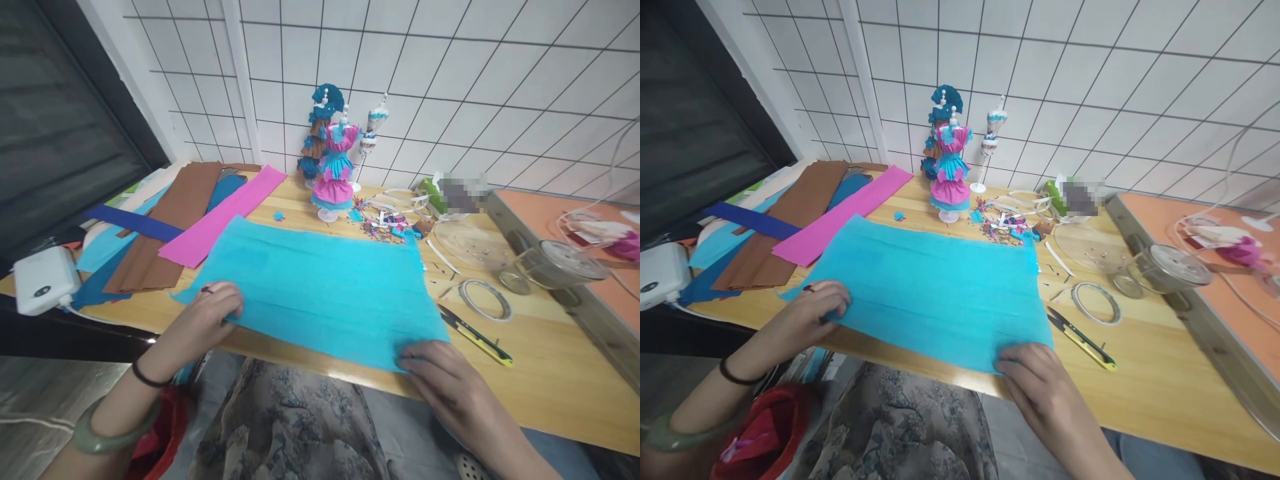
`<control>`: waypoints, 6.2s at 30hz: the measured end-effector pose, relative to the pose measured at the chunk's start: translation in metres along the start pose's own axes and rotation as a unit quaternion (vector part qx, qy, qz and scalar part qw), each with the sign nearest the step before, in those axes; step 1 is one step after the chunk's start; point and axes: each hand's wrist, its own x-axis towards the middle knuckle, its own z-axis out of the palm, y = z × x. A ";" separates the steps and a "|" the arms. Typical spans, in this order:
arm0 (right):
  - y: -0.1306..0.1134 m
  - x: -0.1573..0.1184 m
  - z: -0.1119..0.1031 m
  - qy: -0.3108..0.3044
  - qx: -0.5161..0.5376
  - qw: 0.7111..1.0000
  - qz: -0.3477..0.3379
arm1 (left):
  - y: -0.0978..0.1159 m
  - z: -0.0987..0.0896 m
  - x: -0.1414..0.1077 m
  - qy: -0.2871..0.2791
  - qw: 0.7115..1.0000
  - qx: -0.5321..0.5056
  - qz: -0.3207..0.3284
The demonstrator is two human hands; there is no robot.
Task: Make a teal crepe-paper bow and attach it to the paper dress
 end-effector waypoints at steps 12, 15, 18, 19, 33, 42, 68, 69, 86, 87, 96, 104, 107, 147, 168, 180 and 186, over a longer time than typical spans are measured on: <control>0.004 0.020 -0.001 -0.036 0.058 0.997 0.048 | 0.016 -0.002 -0.026 -0.062 0.998 -0.029 -0.017; 0.012 0.052 0.012 -0.041 0.035 0.998 0.030 | 0.015 0.002 -0.016 -0.018 0.997 0.006 -0.077; 0.020 0.082 0.029 -0.098 -0.005 0.995 -0.008 | 0.011 0.010 -0.008 -0.009 0.991 0.045 -0.127; 0.023 0.089 0.033 -0.116 -0.021 0.993 -0.020 | 0.010 0.012 -0.005 -0.010 0.990 0.052 -0.132; 0.042 0.098 0.057 -0.081 -0.174 0.969 0.153 | 0.019 0.033 0.028 0.007 0.995 0.076 -0.071; 0.007 0.093 0.061 -0.065 -0.168 0.966 0.184 | 0.027 0.043 0.028 -0.003 0.994 0.084 -0.064; 0.045 0.183 0.041 0.026 -0.004 0.984 0.175 | 0.035 0.052 0.030 0.019 0.989 0.058 -0.137; 0.044 0.183 0.039 0.037 0.013 0.983 0.179 | 0.035 0.051 0.030 0.024 0.990 0.050 -0.130; 0.050 0.257 0.033 0.152 0.193 0.943 0.223 | -0.013 0.019 0.059 0.113 0.971 -0.055 -0.206; 0.051 0.263 0.036 0.155 0.192 0.944 0.220 | -0.018 0.018 0.062 0.113 0.969 -0.055 -0.212; 0.064 0.263 0.060 0.143 0.199 0.952 0.182 | -0.056 0.017 0.090 0.079 0.959 -0.042 -0.270; 0.068 0.205 0.040 0.104 0.174 0.969 0.143 | -0.073 0.039 0.089 0.066 0.961 0.013 -0.269; 0.075 0.162 0.020 0.087 0.129 0.978 0.142 | -0.074 0.039 0.085 0.072 0.964 0.008 -0.256; -0.099 0.021 0.047 -0.067 0.628 0.621 0.465 | 0.072 0.051 -0.028 0.098 0.976 -0.060 0.187; -0.116 0.047 0.054 -0.131 0.727 0.409 0.535 | 0.069 0.049 -0.032 0.168 0.963 -0.105 0.184; -0.120 0.054 0.063 -0.102 0.741 0.415 0.518 | 0.068 0.049 -0.034 0.145 0.967 -0.102 0.183; -0.120 0.052 0.068 -0.103 0.742 0.421 0.511 | 0.066 0.051 -0.035 0.154 0.965 -0.100 0.188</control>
